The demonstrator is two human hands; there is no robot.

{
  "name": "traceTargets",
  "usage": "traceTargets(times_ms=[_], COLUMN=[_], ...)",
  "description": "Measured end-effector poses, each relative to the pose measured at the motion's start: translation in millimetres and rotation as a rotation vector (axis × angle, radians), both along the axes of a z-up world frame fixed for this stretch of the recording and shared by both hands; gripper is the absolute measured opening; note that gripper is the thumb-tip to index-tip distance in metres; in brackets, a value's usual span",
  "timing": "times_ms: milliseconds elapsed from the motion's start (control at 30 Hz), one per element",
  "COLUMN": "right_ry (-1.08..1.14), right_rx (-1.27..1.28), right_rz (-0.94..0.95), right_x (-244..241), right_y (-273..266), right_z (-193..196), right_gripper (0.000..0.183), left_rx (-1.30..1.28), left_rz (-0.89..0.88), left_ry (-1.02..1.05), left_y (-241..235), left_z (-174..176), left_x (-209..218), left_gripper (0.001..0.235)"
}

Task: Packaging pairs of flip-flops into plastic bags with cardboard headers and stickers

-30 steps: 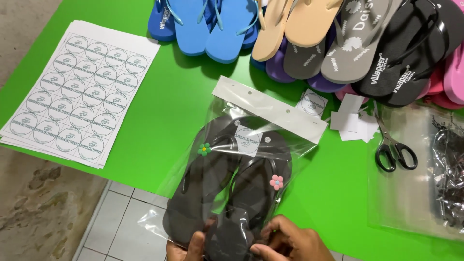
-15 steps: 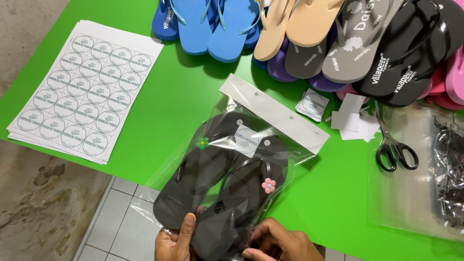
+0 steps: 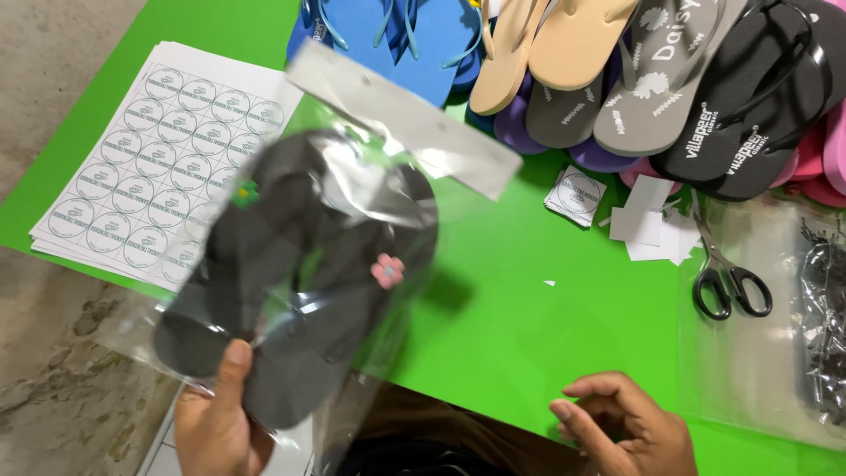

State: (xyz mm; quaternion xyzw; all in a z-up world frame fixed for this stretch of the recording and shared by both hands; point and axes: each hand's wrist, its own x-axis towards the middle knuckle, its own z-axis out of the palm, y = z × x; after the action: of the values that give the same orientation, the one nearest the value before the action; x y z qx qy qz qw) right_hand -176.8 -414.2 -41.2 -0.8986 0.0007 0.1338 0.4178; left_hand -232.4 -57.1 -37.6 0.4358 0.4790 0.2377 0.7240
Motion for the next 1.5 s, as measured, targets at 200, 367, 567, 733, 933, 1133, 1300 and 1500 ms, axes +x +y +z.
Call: traceTargets(times_ms=[200, 367, 567, 733, 933, 1133, 1300, 1500], right_ry=[-0.278, -0.298, -0.435, -0.391, -0.369, -0.372, -0.381, -0.395], right_rx=[0.017, 0.027, 0.08, 0.065, 0.024, 0.013, 0.013, -0.009], right_rz=[-0.205, -0.212, -0.149, -0.176, -0.192, -0.201, -0.15, -0.175], right_x=[0, 1, 3, 1, 2, 4, 4, 3], right_y=[-3, 0, -5, -8, -10, -7, -9, -6], right_z=[-6, -7, -16, -17, -21, -19, -22, -19], right_gripper=[0.016, 0.017, 0.016, 0.016, 0.018, 0.017, 0.019, 0.018], left_rx=[0.243, 0.272, 0.229, 0.153, 0.091, 0.823, 1.338, 1.239], left_rz=[0.054, 0.089, 0.126, 0.123, 0.135, 0.167, -0.077, -0.605], left_ry=[-0.408, -0.51, -0.204, -0.112, -0.156, 0.307, 0.797, 0.658], left_y=[79, 160, 220, 256, 264, 343, 290, 237], left_z=[37, 33, 17, -7, -12, -74, -40, -16], left_x=[105, 219, 313, 363, 383, 408, 371, 349], left_gripper=[0.039, 0.043, 0.057, 0.045, 0.048, 0.073, 0.089, 0.083])
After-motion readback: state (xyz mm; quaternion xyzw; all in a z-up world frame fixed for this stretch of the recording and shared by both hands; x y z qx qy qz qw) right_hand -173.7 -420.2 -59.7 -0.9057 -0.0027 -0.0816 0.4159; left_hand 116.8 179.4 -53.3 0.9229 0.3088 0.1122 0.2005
